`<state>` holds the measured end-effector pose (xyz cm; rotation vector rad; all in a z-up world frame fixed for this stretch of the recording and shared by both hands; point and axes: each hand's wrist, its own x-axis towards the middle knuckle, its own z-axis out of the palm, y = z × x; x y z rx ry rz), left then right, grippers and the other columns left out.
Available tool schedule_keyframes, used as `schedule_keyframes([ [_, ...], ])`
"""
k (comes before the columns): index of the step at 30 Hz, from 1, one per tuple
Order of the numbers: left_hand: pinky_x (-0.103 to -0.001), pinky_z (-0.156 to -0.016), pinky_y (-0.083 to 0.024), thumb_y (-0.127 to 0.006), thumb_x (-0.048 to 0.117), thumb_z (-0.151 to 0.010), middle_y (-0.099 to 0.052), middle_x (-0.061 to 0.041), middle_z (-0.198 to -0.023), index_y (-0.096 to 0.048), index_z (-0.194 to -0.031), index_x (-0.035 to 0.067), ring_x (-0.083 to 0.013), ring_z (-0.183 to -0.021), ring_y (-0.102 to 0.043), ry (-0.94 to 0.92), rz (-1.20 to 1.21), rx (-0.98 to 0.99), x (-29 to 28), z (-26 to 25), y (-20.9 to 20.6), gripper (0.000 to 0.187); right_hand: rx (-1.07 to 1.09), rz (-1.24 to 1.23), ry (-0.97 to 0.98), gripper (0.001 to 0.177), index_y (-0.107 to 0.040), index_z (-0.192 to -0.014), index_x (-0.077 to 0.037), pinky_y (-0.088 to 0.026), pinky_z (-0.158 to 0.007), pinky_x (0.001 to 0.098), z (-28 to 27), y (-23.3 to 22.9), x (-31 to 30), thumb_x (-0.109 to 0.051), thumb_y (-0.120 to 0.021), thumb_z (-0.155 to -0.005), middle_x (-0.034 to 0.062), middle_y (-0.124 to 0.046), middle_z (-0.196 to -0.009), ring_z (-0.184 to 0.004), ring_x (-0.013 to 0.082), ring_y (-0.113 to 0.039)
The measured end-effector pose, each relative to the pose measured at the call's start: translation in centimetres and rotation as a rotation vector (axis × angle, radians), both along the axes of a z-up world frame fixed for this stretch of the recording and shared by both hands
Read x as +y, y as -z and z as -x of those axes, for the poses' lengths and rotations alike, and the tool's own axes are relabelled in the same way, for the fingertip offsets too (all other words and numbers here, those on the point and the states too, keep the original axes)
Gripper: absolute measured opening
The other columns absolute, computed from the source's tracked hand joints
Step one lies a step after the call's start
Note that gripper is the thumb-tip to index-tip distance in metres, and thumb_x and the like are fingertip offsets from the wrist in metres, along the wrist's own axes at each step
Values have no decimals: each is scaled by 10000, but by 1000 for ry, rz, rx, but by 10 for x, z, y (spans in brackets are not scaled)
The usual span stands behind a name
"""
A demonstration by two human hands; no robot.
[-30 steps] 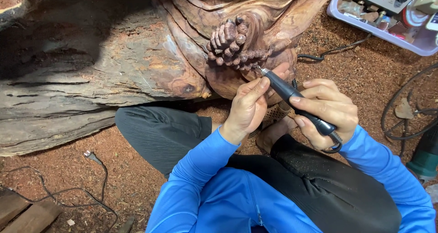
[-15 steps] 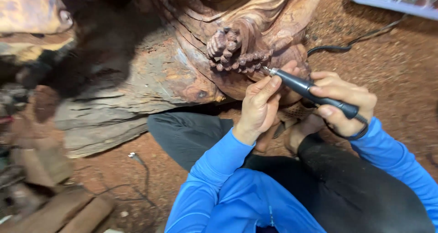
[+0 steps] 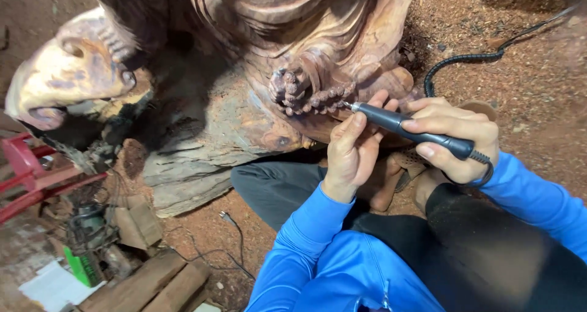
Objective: Carving intricate details into a wooden statue using a handheld rotary tool in a workshop environment.
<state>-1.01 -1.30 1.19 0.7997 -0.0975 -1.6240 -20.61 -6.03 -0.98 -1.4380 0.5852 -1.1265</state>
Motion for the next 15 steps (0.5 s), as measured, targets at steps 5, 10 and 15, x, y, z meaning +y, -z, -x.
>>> schedule_keyframes([
  [5,-485,-1215,-387,-614,163,-1068,-491,-251,-1511,-533,-1400,-113,-381,-1398,-492,25,-22,-27,0,-1,0,439,1,-19,6,367,-679,-1095,60,-490,-1175,500,2,-1,0,-25,-655,-739,201,-725,-1069,-1165,366,-669],
  [10,-492,-1211,-392,-620,181,-1071,-492,-246,-1518,-559,-1384,-97,-383,-1410,-486,37,-12,-35,-1,0,-1,423,11,-17,13,385,-688,-1101,47,-495,-1163,493,2,-2,-1,-19,-659,-724,190,-731,-1074,-1169,356,-670],
  [15,-486,-1215,-394,-632,181,-1065,-511,-250,-1496,-571,-1367,-97,-369,-1395,-504,20,-20,-26,2,1,4,415,11,-15,25,394,-701,-1087,48,-496,-1139,467,3,-2,1,-39,-669,-704,197,-741,-1061,-1138,348,-684],
])
